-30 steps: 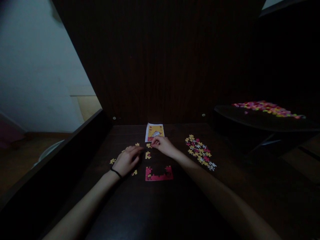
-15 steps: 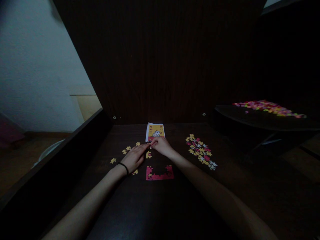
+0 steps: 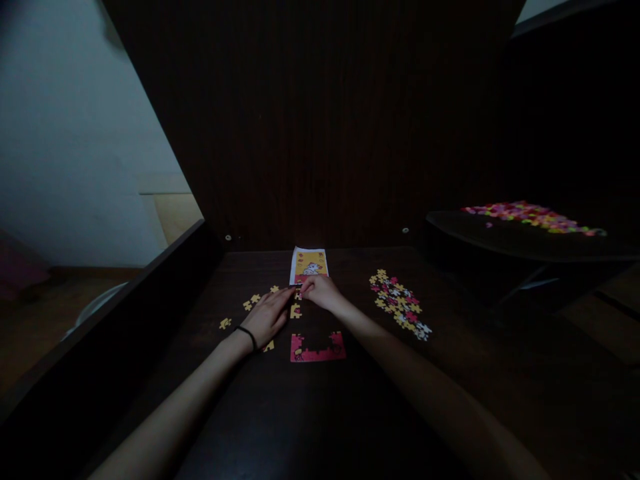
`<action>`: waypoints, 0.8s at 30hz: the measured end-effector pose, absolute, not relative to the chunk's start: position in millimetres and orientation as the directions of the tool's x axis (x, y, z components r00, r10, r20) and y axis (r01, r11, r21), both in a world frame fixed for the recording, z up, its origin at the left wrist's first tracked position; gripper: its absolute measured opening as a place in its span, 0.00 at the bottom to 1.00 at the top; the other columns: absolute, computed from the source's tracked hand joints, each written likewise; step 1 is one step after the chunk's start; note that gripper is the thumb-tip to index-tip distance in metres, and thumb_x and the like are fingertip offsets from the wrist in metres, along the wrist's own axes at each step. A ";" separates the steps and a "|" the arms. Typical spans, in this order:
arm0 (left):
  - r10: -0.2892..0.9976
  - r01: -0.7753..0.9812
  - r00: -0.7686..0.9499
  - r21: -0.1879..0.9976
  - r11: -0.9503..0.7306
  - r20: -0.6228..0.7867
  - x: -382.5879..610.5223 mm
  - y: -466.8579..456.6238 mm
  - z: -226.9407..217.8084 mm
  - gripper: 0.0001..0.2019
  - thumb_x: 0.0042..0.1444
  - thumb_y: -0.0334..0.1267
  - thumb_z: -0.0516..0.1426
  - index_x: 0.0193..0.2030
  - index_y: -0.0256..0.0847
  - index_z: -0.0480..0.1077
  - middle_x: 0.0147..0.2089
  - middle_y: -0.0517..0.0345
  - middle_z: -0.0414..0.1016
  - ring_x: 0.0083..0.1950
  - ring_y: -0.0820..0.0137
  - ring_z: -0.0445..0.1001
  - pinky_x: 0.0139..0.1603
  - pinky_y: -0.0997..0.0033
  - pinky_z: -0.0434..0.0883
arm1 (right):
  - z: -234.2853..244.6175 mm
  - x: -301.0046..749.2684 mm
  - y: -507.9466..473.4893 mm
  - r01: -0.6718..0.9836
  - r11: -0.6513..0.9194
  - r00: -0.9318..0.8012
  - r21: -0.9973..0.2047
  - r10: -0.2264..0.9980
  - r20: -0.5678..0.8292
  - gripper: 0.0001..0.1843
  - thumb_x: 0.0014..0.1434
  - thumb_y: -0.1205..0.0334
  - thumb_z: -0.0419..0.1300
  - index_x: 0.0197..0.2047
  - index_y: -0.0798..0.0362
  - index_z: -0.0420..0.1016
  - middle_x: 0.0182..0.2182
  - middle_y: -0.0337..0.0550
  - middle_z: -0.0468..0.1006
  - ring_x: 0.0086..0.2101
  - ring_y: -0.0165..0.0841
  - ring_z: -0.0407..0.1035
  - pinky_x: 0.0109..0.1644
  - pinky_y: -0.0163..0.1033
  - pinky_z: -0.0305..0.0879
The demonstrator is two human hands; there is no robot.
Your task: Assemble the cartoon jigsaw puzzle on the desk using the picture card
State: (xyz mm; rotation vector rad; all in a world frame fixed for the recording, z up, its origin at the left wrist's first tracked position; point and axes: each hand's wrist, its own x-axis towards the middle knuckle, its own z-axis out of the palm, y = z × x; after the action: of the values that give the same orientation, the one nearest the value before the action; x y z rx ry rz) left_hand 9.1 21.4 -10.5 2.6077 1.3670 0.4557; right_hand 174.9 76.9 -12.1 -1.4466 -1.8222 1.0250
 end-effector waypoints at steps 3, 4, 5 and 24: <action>0.819 0.777 0.545 0.257 -0.574 0.182 9.5 21.3 -10.5 0.22 0.54 0.29 0.45 0.57 0.37 0.55 0.59 0.52 0.58 0.59 0.66 0.55 0.58 0.58 0.54 | -11.0 174.5 75.2 0.553 0.150 -0.252 -0.819 0.968 0.007 0.04 0.41 0.73 0.59 0.21 0.56 0.73 0.20 0.38 0.74 0.25 0.29 0.68 0.30 0.32 0.62; 0.818 0.780 0.547 0.248 -0.575 0.177 9.6 21.2 -10.5 0.21 0.54 0.29 0.45 0.57 0.37 0.55 0.59 0.53 0.58 0.60 0.66 0.55 0.58 0.58 0.54 | -10.8 174.3 74.4 0.567 0.168 -0.256 -0.806 0.966 0.021 0.04 0.42 0.73 0.58 0.22 0.56 0.73 0.20 0.38 0.74 0.25 0.29 0.68 0.30 0.32 0.62; 0.818 0.782 0.548 0.241 -0.575 0.173 9.8 21.2 -10.5 0.21 0.54 0.29 0.45 0.57 0.38 0.56 0.59 0.53 0.58 0.60 0.66 0.55 0.58 0.58 0.54 | -10.8 174.0 73.6 0.579 0.185 -0.258 -0.794 0.966 0.037 0.04 0.42 0.72 0.58 0.22 0.56 0.73 0.20 0.38 0.74 0.25 0.29 0.68 0.30 0.32 0.62; 0.826 0.801 0.539 0.202 -0.564 0.167 10.1 20.2 -12.1 0.21 0.55 0.30 0.45 0.57 0.38 0.56 0.59 0.53 0.58 0.59 0.67 0.56 0.58 0.59 0.55 | -10.6 178.3 71.2 0.596 0.244 -0.303 -0.765 0.951 0.066 0.01 0.44 0.68 0.61 0.23 0.57 0.72 0.19 0.37 0.72 0.23 0.26 0.66 0.27 0.31 0.60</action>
State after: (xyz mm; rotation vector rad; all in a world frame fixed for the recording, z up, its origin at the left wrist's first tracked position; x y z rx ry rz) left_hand 10.1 20.2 -12.1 2.6662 1.4141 0.3724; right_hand 178.3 71.2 -10.6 -1.4064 -1.9894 0.8707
